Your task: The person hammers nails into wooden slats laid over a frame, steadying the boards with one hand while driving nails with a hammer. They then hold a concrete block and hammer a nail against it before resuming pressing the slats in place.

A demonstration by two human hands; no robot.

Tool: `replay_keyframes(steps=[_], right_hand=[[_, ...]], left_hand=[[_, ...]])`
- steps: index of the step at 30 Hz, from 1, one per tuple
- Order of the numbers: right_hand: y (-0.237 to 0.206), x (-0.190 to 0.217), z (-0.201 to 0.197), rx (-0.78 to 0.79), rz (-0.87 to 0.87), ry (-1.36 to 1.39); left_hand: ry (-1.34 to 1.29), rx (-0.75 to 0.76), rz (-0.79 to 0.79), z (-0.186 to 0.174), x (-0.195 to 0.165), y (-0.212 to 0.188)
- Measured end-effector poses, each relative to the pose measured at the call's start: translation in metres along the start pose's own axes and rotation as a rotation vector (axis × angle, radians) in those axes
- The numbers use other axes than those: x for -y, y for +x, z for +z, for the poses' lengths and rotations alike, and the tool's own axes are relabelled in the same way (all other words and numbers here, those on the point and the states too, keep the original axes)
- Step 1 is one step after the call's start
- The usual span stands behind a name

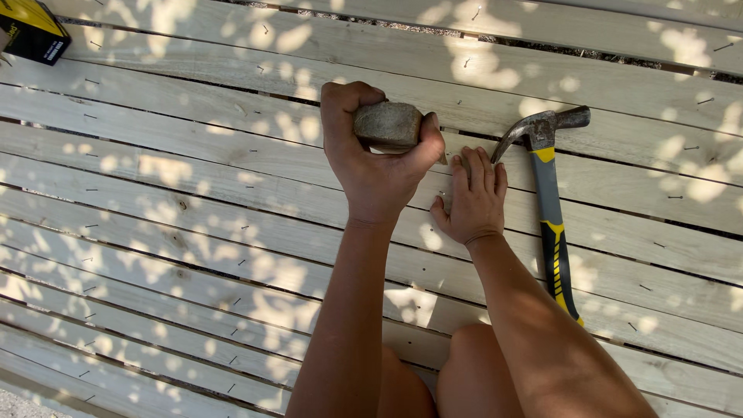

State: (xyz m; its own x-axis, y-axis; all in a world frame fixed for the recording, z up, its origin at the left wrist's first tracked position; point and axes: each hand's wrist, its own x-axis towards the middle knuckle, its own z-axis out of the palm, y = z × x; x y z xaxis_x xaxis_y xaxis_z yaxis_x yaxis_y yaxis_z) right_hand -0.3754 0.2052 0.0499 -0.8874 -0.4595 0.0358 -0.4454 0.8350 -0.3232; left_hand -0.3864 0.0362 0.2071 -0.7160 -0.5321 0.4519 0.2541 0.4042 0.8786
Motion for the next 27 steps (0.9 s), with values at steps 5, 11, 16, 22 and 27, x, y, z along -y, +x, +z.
replay_keyframes(steps=[5,11,16,22,27], right_hand=[[-0.003,-0.002,0.004,-0.016,-0.001,-0.006],[-0.007,-0.003,0.007,-0.024,0.011,-0.017],[-0.007,-0.002,0.007,-0.014,0.017,-0.027],[-0.008,-0.004,0.008,-0.015,0.017,-0.001],[-0.01,-0.005,0.009,-0.001,0.02,0.003]], left_hand=[[-0.033,0.017,-0.045,0.0,-0.001,0.0],[-0.152,-0.068,0.042,-0.003,-0.016,-0.003],[-0.353,-0.025,-0.241,-0.013,-0.011,-0.006],[-0.343,0.026,-0.42,-0.025,0.017,-0.018],[-0.164,0.058,-0.337,-0.058,0.011,-0.046]])
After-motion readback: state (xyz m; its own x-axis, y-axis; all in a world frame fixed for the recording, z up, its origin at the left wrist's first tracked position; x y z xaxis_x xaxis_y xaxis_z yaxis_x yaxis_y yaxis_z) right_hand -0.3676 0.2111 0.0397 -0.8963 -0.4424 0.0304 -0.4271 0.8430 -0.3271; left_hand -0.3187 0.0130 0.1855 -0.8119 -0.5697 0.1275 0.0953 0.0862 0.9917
